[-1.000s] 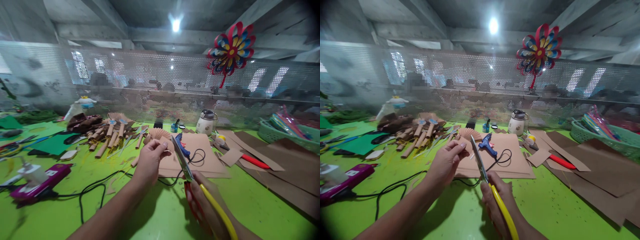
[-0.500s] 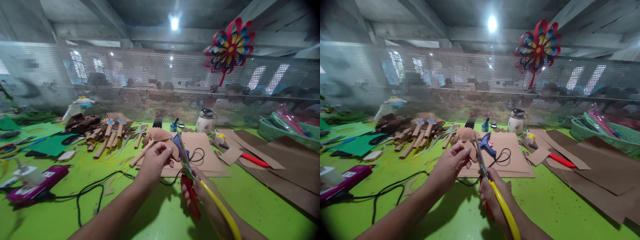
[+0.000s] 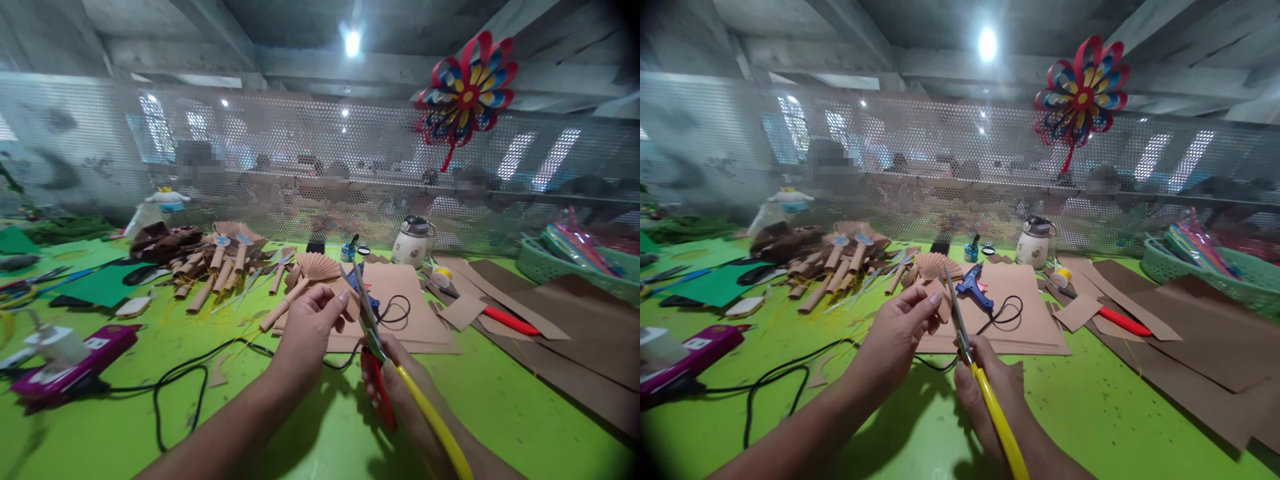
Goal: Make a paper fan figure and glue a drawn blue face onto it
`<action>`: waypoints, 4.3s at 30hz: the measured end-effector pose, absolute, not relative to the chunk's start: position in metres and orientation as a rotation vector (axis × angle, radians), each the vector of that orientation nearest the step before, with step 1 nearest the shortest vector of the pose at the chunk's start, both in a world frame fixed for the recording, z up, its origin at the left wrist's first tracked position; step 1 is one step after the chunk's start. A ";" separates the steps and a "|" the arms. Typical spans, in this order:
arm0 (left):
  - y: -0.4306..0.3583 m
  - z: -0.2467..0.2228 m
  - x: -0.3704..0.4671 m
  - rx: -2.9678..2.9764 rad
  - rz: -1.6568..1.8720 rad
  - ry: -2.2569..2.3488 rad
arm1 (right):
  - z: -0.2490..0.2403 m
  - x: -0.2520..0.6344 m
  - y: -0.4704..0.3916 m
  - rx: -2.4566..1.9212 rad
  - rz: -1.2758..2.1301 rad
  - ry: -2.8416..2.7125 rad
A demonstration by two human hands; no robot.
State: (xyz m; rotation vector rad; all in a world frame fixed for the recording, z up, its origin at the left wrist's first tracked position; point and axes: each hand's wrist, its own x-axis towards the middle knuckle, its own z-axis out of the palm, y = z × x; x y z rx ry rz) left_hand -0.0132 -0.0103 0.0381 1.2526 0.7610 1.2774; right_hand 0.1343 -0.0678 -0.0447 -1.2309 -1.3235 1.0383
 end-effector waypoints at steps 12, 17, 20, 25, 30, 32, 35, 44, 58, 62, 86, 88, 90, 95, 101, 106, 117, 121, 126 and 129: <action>-0.011 0.038 -0.011 1.178 1.264 0.713 | -0.049 0.134 -0.066 -1.228 1.069 -1.281; -0.012 0.037 -0.010 1.178 1.255 0.710 | -0.049 0.133 -0.066 -1.267 1.043 -1.263; -0.012 0.038 -0.010 1.173 1.248 0.709 | -0.048 0.134 -0.066 -1.275 1.055 -1.282; -0.012 0.038 -0.010 1.155 1.276 0.703 | -0.046 0.135 -0.066 -1.256 1.047 -1.318; -0.010 0.037 -0.010 1.174 1.270 0.699 | -0.036 0.135 -0.069 -1.240 1.045 -1.344; -0.010 0.037 -0.010 1.182 1.268 0.701 | -0.031 0.134 -0.072 -1.247 1.040 -1.349; -0.011 0.037 -0.010 1.192 1.259 0.699 | -0.028 0.133 -0.075 -1.256 1.036 -1.346; -0.012 0.038 -0.010 1.157 1.234 0.677 | -0.023 0.133 -0.077 -1.259 1.046 -1.355; -0.009 0.040 -0.012 1.175 1.200 0.677 | -0.023 0.133 -0.079 -1.291 1.008 -1.357; -0.009 0.039 -0.013 1.184 1.205 0.688 | -0.023 0.134 -0.080 -1.308 1.024 -1.366; -0.006 0.035 -0.012 1.187 1.210 0.708 | -0.020 0.130 -0.081 -1.335 1.125 -1.283; -0.006 0.035 -0.012 1.193 1.215 0.699 | -0.017 0.130 -0.082 -1.328 1.131 -1.298; -0.006 0.035 -0.012 1.200 1.212 0.690 | -0.014 0.131 -0.084 -1.314 1.127 -1.313; -0.003 0.036 -0.013 1.223 1.193 0.708 | -0.011 0.130 -0.085 -1.334 1.094 -1.331; -0.003 0.036 -0.012 1.211 1.200 0.713 | -0.009 0.128 -0.087 -1.348 1.043 -1.364; -0.001 0.036 -0.013 1.192 1.197 0.729 | -0.006 0.129 -0.088 -1.338 1.027 -1.389; -0.008 0.037 -0.011 1.234 1.149 0.664 | -0.007 0.133 -0.085 -1.306 0.989 -1.420; -0.007 0.036 -0.013 1.192 1.131 0.664 | -0.010 0.136 -0.083 -1.290 0.974 -1.432; -0.007 0.037 -0.014 1.171 1.125 0.668 | -0.015 0.138 -0.081 -1.259 0.961 -1.423; -0.008 0.039 -0.014 1.154 1.130 0.665 | -0.016 0.138 -0.080 -1.250 0.964 -1.409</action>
